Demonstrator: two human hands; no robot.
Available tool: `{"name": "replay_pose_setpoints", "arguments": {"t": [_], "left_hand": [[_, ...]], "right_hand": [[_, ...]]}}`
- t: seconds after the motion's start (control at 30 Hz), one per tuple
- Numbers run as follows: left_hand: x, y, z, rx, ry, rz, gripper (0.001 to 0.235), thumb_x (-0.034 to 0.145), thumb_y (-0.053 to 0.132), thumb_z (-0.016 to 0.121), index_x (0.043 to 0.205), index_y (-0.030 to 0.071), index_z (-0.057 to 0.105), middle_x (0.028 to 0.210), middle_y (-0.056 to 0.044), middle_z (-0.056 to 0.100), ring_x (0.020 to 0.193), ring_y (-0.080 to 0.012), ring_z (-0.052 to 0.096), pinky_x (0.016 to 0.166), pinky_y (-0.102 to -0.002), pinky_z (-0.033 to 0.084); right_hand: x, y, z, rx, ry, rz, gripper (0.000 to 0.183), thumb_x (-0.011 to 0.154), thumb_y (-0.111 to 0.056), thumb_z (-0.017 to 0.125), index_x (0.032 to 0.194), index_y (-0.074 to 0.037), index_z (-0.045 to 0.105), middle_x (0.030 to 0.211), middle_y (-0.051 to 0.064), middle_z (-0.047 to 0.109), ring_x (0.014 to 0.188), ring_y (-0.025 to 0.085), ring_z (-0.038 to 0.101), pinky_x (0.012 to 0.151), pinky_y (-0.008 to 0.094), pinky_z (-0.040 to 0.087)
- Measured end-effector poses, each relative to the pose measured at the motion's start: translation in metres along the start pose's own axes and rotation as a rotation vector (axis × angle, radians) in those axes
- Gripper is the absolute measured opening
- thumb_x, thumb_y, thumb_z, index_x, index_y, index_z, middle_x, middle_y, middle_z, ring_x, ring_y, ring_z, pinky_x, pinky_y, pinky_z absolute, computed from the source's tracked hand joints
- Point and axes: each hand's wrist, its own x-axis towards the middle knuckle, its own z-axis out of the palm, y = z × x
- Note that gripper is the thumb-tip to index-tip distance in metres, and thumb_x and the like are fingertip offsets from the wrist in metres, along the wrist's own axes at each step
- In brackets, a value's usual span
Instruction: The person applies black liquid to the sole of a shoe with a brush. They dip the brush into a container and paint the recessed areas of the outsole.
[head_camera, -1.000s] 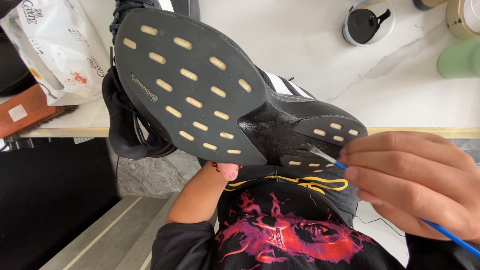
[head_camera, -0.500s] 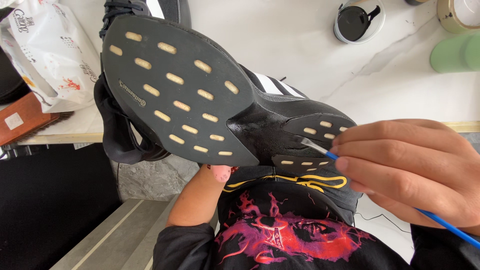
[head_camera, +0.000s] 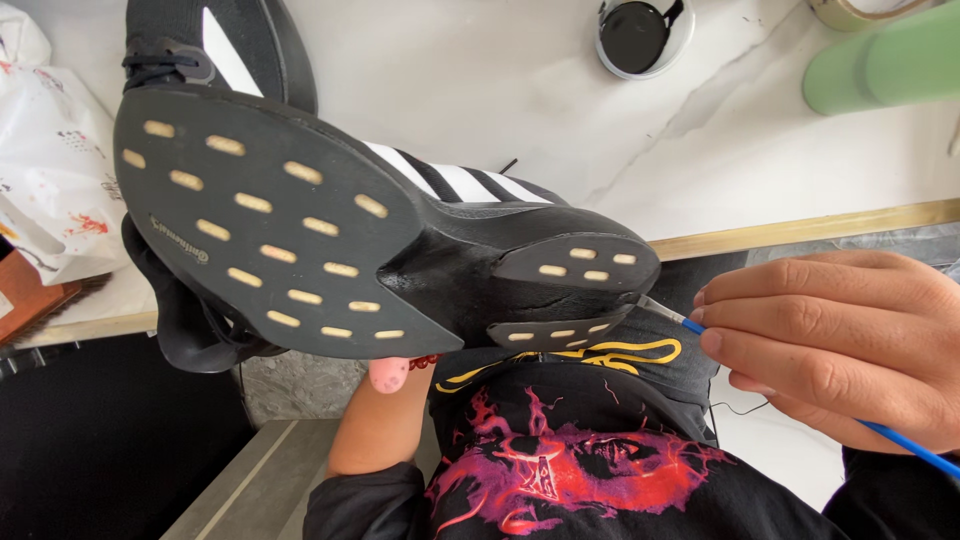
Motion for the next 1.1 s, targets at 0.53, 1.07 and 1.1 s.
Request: {"name": "replay_pose_setpoints", "arguments": {"t": [0.53,1.07,1.1], "left_hand": [[-0.019,0.002,-0.005,0.012,-0.033,0.067,0.108,0.068,0.051,0.095,0.155,0.006,0.049,0.148,-0.01,0.055,0.135,-0.0276,0.054,0.116,-0.044,0.046],[-0.02,0.006,-0.004,0.033,-0.055,0.064,0.107,0.069,0.051,0.095,0.155,0.007,0.049,0.148,-0.009,0.055,0.135,-0.0278,0.054,0.116,-0.045,0.046],[-0.025,0.005,-0.011,0.05,-0.052,0.063,0.106,0.069,0.051,0.095,0.154,0.008,0.049,0.148,-0.009,0.054,0.135,-0.0276,0.053,0.117,-0.046,0.046]], "right_hand": [[-0.012,0.001,0.007,0.05,0.136,0.019,0.025,0.085,-0.006,0.074,0.105,0.004,0.062,0.095,0.017,0.071,0.092,0.037,0.075,0.072,0.044,0.062],[-0.012,-0.009,0.022,-0.03,0.237,-0.02,0.02,0.088,-0.004,0.074,0.1,0.006,0.062,0.088,0.019,0.07,0.089,0.036,0.074,0.07,0.042,0.062],[-0.013,-0.009,0.024,-0.015,0.254,-0.02,0.017,0.089,-0.001,0.074,0.099,0.005,0.062,0.087,0.018,0.069,0.089,0.036,0.074,0.071,0.043,0.063]]}}
